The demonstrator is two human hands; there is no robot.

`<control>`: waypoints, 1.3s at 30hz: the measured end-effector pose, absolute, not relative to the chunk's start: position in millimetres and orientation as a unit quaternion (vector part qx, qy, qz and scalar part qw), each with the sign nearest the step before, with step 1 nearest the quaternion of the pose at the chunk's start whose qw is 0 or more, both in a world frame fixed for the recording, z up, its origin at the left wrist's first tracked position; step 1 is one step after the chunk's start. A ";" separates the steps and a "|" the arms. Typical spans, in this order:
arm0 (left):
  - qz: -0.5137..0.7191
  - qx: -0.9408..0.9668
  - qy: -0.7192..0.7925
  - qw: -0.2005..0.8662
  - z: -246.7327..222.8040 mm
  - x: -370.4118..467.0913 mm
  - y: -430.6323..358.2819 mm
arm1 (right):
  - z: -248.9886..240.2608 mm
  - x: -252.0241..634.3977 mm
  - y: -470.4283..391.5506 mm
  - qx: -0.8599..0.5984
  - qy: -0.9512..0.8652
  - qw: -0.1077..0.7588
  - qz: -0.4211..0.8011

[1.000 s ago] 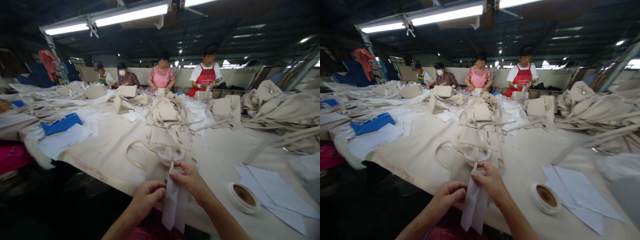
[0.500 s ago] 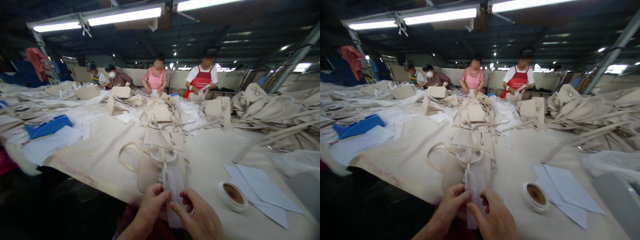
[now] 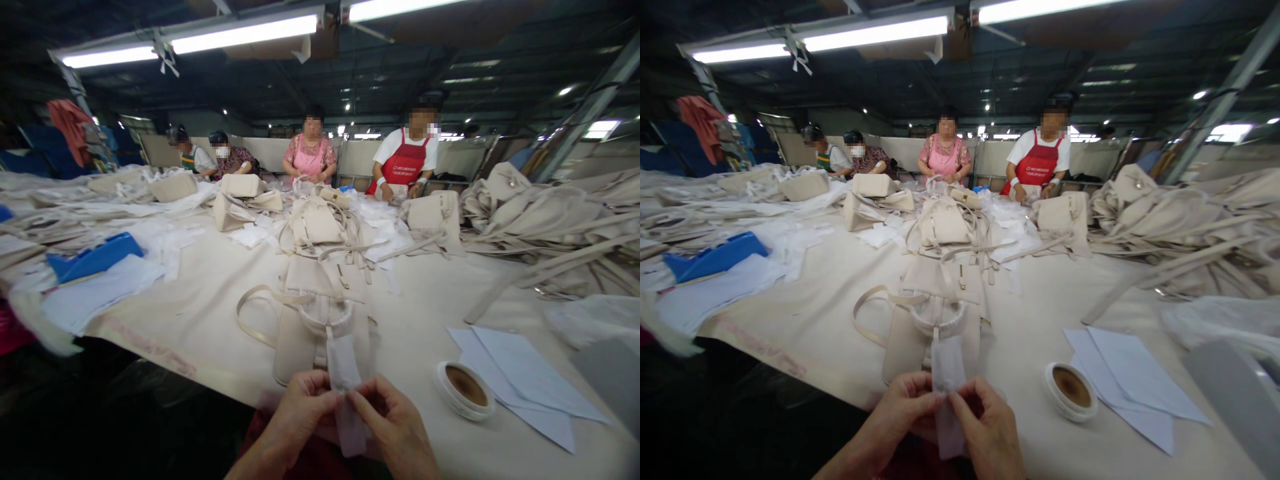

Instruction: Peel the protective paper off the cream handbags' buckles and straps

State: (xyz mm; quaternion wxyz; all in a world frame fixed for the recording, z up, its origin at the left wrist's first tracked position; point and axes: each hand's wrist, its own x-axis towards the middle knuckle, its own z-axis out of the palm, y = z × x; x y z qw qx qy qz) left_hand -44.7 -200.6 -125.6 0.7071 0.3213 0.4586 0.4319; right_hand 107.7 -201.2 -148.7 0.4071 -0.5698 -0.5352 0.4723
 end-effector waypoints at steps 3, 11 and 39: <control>0.415 0.328 0.461 0.712 -123.6 -46.4 -200.5 | -149.5 109.9 -197.1 -0.561 -0.538 0.408 0.480; 0.422 0.358 0.474 0.685 -128.5 -42.9 -198.5 | -159.8 110.4 -187.8 -0.461 -0.445 0.468 0.609; 0.432 0.335 0.473 0.691 -135.7 -36.7 -204.2 | -153.3 112.7 -213.9 -0.591 -0.679 0.403 0.163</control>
